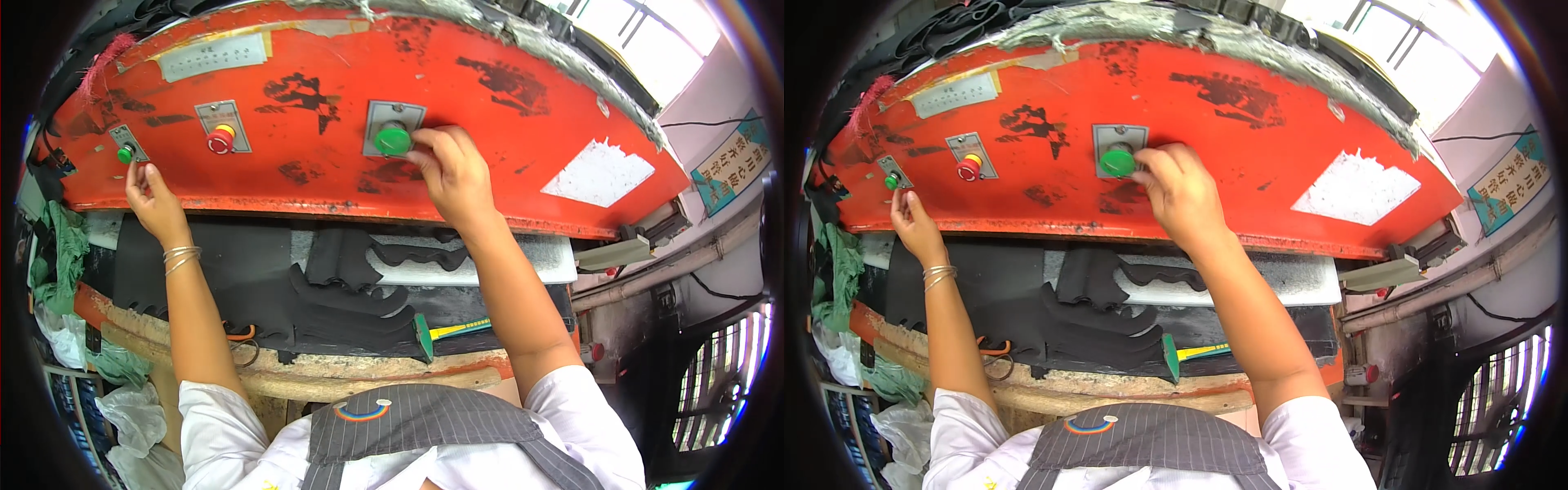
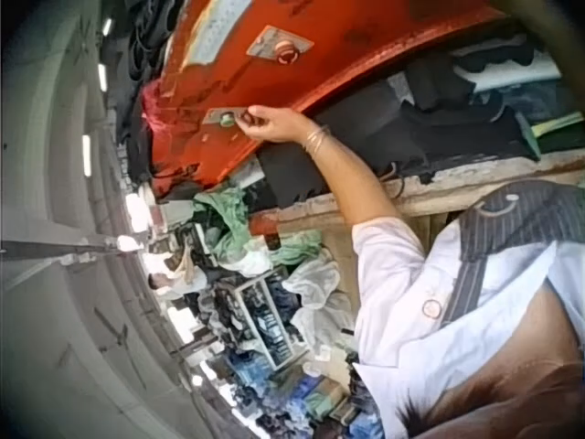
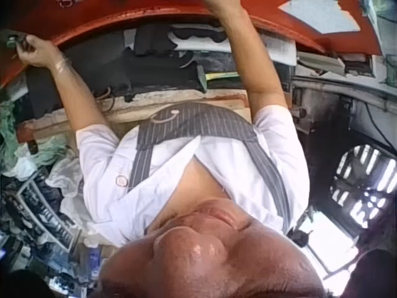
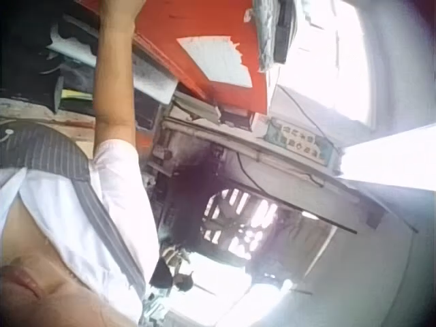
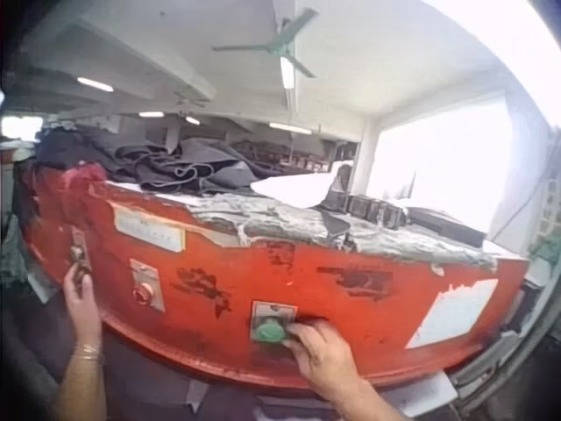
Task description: Cutting out shoe upper components from black material using a metal die and a hydraulic press machine.
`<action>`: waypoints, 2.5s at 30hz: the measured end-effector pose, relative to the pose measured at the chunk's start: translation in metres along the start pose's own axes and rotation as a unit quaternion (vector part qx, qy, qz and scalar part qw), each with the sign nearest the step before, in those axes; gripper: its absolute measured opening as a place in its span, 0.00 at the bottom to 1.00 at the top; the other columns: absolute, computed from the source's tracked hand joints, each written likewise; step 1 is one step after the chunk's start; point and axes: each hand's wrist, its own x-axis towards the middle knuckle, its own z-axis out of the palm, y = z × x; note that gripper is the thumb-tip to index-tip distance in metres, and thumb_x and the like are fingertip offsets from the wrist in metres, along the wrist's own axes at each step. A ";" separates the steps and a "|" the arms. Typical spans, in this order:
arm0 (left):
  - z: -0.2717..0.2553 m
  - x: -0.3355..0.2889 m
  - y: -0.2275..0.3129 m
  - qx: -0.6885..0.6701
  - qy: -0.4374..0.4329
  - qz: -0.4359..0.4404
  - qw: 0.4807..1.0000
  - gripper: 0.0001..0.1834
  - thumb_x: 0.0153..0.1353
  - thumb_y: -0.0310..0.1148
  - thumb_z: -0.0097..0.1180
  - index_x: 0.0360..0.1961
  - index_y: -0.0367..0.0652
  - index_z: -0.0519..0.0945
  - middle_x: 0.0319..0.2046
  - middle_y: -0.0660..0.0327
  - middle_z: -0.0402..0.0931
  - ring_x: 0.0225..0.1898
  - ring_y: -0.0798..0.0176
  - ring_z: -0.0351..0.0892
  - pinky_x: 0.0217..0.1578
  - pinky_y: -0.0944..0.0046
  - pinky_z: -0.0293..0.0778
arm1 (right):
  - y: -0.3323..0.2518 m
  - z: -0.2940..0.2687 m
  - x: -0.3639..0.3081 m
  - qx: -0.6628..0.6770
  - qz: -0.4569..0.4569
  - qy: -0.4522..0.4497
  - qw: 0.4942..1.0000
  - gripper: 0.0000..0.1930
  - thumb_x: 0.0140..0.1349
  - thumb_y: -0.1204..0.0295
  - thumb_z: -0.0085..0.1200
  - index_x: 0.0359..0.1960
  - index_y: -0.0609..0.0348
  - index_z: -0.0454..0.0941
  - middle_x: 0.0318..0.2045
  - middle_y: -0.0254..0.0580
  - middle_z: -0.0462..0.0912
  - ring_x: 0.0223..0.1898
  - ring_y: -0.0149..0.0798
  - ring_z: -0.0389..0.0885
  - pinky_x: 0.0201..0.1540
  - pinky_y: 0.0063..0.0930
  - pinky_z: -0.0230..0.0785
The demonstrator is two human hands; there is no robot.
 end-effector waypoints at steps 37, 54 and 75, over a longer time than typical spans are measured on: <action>-0.130 -0.284 0.195 0.069 -0.588 0.112 0.798 0.11 0.51 0.41 0.60 0.29 0.45 0.84 0.25 0.61 0.77 0.33 0.56 0.76 0.34 0.59 0.74 | -0.130 -0.104 -0.247 -0.032 0.153 -0.319 0.935 0.26 0.40 0.61 0.68 0.41 0.59 0.75 0.32 0.42 0.73 0.40 0.45 0.73 0.41 0.36 0.68; -0.063 -0.247 0.161 0.084 -0.451 -0.041 0.887 0.32 0.61 0.28 0.49 0.66 0.45 0.57 0.45 0.53 0.79 0.45 0.46 0.78 0.46 0.54 0.72 | -0.073 -0.058 -0.170 0.078 0.129 -0.243 0.958 0.20 0.53 0.63 0.61 0.44 0.61 0.77 0.45 0.49 0.79 0.50 0.50 0.74 0.54 0.40 0.65; -0.092 -0.290 0.148 0.220 -0.464 -0.012 0.858 0.31 0.63 0.28 0.48 0.67 0.41 0.55 0.53 0.58 0.75 0.51 0.48 0.75 0.51 0.56 0.70 | 0.044 -0.247 -0.131 0.600 0.371 0.099 0.702 0.15 0.63 0.63 0.49 0.46 0.59 0.76 0.36 0.38 0.81 0.37 0.34 0.78 0.44 0.34 0.71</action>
